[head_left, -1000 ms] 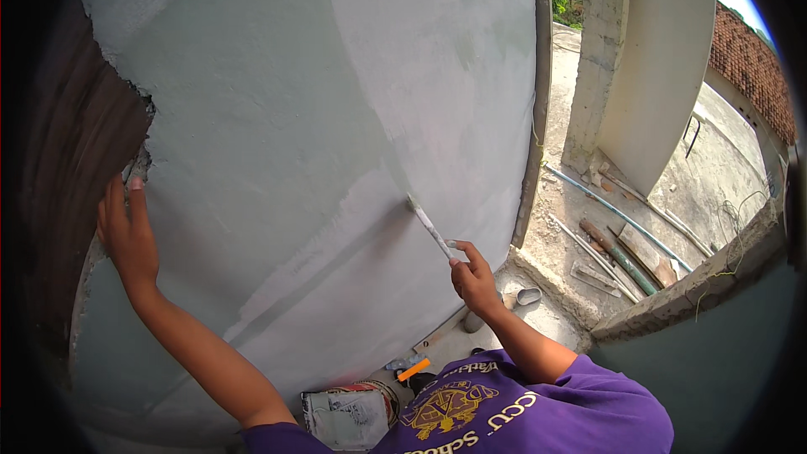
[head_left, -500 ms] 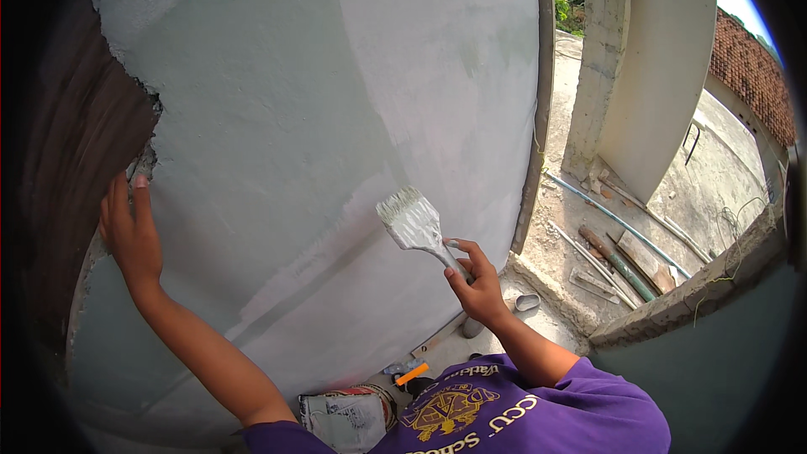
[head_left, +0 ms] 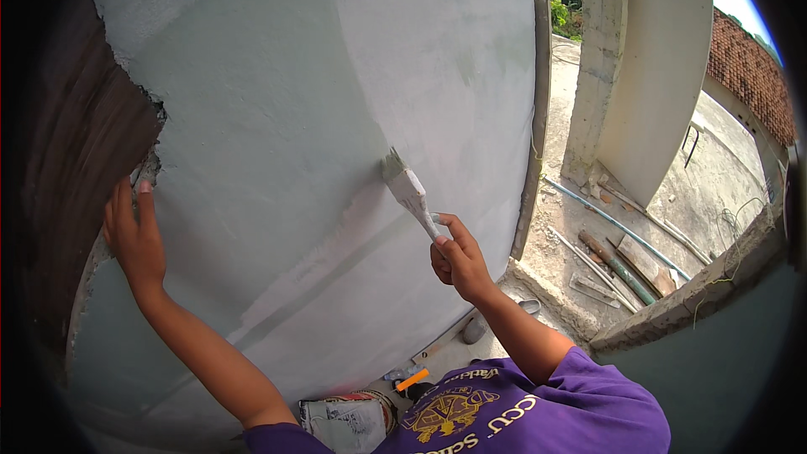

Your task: The person is painting an interior wall with white paint using a brush.

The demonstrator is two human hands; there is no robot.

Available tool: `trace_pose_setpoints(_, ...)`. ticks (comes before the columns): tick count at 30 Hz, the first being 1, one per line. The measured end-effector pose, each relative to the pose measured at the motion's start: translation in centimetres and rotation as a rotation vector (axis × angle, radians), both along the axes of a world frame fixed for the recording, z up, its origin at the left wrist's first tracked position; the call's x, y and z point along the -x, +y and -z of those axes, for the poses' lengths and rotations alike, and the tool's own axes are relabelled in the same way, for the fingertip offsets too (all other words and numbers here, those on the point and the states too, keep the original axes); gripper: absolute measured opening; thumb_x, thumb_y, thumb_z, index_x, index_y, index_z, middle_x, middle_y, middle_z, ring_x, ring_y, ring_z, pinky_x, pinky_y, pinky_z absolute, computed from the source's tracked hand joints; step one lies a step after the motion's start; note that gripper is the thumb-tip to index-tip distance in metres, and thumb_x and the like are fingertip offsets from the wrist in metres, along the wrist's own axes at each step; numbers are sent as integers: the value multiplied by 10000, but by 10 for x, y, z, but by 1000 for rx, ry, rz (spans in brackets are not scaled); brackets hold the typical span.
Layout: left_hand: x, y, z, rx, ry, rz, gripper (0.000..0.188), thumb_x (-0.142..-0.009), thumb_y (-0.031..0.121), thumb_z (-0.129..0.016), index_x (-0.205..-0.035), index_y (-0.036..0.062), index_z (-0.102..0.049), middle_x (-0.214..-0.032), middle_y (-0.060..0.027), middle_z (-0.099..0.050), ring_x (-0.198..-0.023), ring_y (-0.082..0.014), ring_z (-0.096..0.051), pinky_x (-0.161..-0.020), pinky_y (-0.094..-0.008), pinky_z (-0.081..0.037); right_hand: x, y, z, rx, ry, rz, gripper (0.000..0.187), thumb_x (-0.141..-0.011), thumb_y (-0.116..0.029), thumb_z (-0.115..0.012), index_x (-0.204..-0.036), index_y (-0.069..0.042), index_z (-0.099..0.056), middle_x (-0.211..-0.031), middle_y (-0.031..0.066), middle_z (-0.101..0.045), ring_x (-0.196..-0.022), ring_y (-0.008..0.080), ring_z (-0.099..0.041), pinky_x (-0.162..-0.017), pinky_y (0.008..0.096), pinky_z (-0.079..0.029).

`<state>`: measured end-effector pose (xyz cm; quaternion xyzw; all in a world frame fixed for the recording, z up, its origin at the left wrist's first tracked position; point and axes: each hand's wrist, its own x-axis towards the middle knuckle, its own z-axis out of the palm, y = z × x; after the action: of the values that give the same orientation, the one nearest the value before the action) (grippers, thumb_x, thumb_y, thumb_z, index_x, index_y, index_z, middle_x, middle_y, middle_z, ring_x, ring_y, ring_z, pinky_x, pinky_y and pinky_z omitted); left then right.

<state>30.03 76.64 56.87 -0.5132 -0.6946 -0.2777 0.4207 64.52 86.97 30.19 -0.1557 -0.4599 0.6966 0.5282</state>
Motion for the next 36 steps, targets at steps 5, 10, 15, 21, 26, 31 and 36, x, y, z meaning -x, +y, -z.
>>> trace_pose_setpoints(5, 2, -1, 1, 14, -26, -27, 534, -996, 411, -435, -1319, -7, -511, -1356, -172, -508, -1261, -331, -443, -1094, -427, -260, -7, -10, 7, 61, -53, 2, 283, -988, -188, -427, -1263, -122, -427, -578, -39, -318, -429, 51, -250, -385, 213, -203)
trace_pose_setpoints(10, 4, 0, 1, -12, 2, -6, 542, -996, 417, -430, -1325, -8, -507, -1360, -179, -504, -1275, -329, -433, -1098, -424, -254, -10, -2, -4, 26, 3, -7, 293, -980, -195, -440, -1263, -119, -428, -580, -41, -313, -434, 52, -253, -387, 212, -202)
trace_pose_setpoints(15, 2, 0, 0, -2, -8, -7, 539, -997, 411, -434, -1332, -4, -504, -1361, -180, -504, -1272, -327, -435, -1097, -422, -258, -5, -2, 0, 33, -36, 0, 317, -975, -206, -448, -1279, -118, -423, -578, -39, -318, -439, 53, -258, -390, 213, -203)
trace_pose_setpoints(21, 2, -1, 1, 0, -32, -10, 534, -996, 414, -436, -1322, -2, -512, -1347, -174, -515, -1264, -327, -441, -1092, -431, -263, -19, -21, 16, 10, -128, 113, 227, -951, -154, -517, -1112, -1, -563, -601, -82, -355, -482, 25, -286, -441, 197, -233)
trace_pose_setpoints(26, 2, 0, 1, -8, -31, -16, 531, -995, 412, -438, -1318, -3, -515, -1346, -172, -515, -1264, -330, -441, -1091, -432, -264, -21, -21, 16, -212, -378, 364, 234, -912, -97, -586, -1112, 20, -556, -761, -27, -527, -677, 42, -465, -619, 201, -381)
trace_pose_setpoints(31, -3, 0, 1, -12, -19, -24, 522, -994, 403, -446, -1315, -2, -518, -1352, -169, -512, -1265, -329, -444, -1092, -433, -263, -10, -17, 17, -284, -395, 433, 263, -880, -129, -637, -1093, 16, -582, -857, 72, -666, -755, 77, -543, -663, 241, -438)
trace_pose_setpoints(36, -5, -1, 0, -10, -8, -3, 508, -996, 390, -446, -1311, -1, -520, -1351, -169, -513, -1265, -329, -443, -1092, -433, -264, 3, -15, 16, -267, -353, 398, 265, -891, -152, -634, -1091, 15, -587, -838, 64, -655, -726, 72, -523, -639, 243, -426)
